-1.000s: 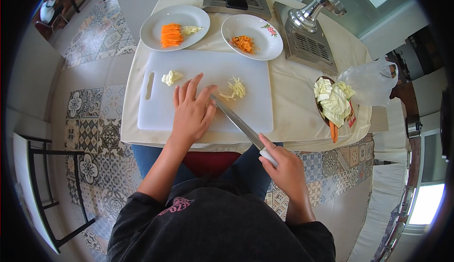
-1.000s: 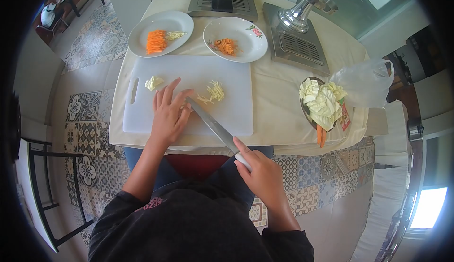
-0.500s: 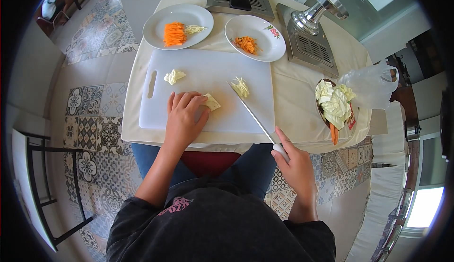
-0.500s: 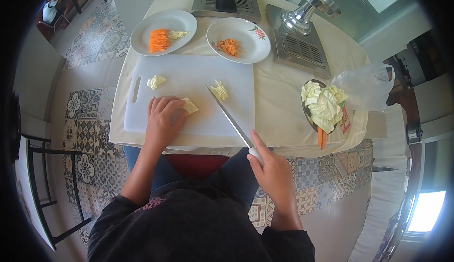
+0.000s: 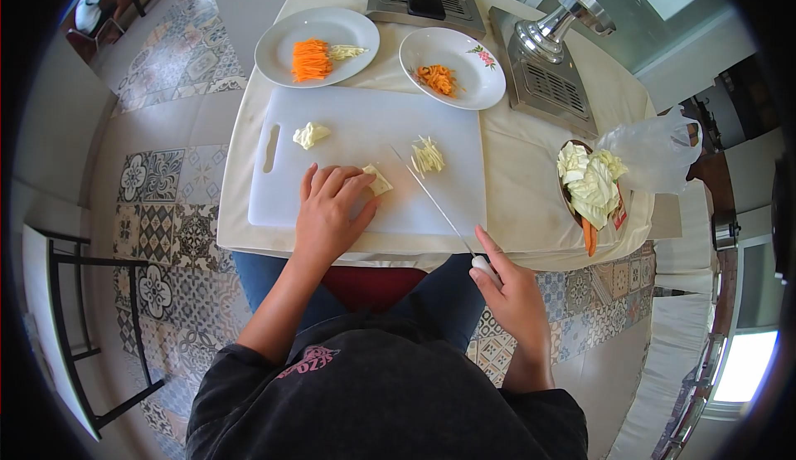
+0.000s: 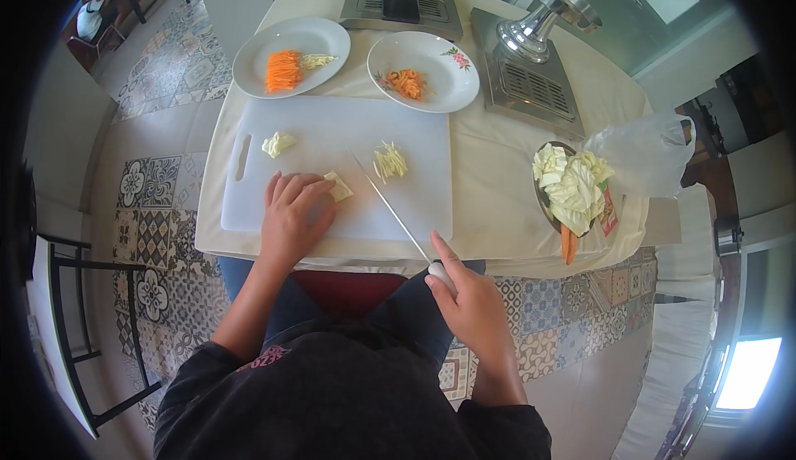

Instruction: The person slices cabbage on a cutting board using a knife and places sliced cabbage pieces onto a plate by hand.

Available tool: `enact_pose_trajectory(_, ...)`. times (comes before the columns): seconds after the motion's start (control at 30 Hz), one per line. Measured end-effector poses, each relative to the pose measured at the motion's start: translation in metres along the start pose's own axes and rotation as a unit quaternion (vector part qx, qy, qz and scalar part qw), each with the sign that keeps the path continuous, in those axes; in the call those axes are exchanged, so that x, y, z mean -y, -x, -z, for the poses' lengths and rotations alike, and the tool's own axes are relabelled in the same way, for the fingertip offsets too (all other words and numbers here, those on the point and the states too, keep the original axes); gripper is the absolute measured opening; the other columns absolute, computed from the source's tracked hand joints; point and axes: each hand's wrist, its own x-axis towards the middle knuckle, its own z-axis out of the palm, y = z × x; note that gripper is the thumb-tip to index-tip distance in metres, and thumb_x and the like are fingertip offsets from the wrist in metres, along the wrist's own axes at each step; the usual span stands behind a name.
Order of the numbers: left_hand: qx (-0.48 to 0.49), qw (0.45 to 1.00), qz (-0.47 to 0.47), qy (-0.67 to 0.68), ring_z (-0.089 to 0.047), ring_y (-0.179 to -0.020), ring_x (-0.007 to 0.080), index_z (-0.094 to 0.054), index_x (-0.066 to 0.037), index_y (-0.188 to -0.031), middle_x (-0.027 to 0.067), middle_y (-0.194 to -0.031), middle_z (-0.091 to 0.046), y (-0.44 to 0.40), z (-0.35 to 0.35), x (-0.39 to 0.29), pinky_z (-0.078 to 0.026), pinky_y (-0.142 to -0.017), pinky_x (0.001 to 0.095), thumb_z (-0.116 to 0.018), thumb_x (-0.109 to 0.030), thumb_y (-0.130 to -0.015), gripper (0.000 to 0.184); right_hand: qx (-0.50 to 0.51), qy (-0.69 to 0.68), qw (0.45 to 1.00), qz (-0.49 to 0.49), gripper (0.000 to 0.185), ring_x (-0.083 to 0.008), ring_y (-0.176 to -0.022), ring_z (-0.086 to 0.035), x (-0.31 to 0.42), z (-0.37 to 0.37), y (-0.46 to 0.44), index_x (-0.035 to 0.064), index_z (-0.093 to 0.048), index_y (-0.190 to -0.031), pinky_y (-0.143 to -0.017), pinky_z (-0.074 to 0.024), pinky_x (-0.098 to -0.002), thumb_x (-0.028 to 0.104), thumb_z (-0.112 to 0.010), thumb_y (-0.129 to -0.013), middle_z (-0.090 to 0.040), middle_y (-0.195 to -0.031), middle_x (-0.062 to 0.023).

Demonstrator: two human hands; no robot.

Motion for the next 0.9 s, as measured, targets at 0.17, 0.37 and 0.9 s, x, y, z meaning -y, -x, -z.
enact_pose_trajectory(0.17,0.009,1.0,0.004,-0.01,-0.058,-0.115,0.024,-0.07,-0.014,-0.112,0.0015,-0.114,-0.065,0.001,-0.001,0.001,-0.034,-0.113,0.0531,-0.078,-0.022,-0.083,0.031,-0.024,0.016,0.999,0.045,0.058,-0.0338,-0.06,-0.057,-0.005,-0.008,-0.004,0.0216,-0.047,-0.151,-0.061,-0.0452,-0.0402,0.022,-0.065,-0.096,-0.062,-0.074,-0.018)
enact_pose_trajectory(0.37,0.007,1.0,0.001,-0.019,-0.058,-0.115,0.024,-0.071,-0.014,-0.11,0.0009,-0.115,-0.065,0.001,-0.003,0.002,-0.035,-0.112,0.0531,-0.077,-0.022,-0.083,0.029,0.012,-0.002,0.997,0.07,0.058,-0.0382,-0.072,-0.065,0.0,-0.013,-0.008,0.0217,-0.046,-0.152,-0.066,-0.0491,-0.0429,0.021,-0.063,-0.097,-0.066,-0.082,-0.019)
enact_pose_trajectory(0.9,0.007,1.0,-0.002,-0.019,-0.058,-0.115,0.0234,-0.07,-0.013,-0.113,0.0007,-0.116,-0.066,-0.001,-0.002,0.001,-0.036,-0.112,0.0517,-0.074,-0.021,-0.085,0.03,0.042,-0.024,0.998,0.037,0.052,-0.0381,-0.078,-0.066,0.008,-0.015,-0.008,0.0209,-0.045,-0.152,-0.07,-0.0509,-0.0447,0.016,-0.055,-0.101,-0.068,-0.087,-0.0187)
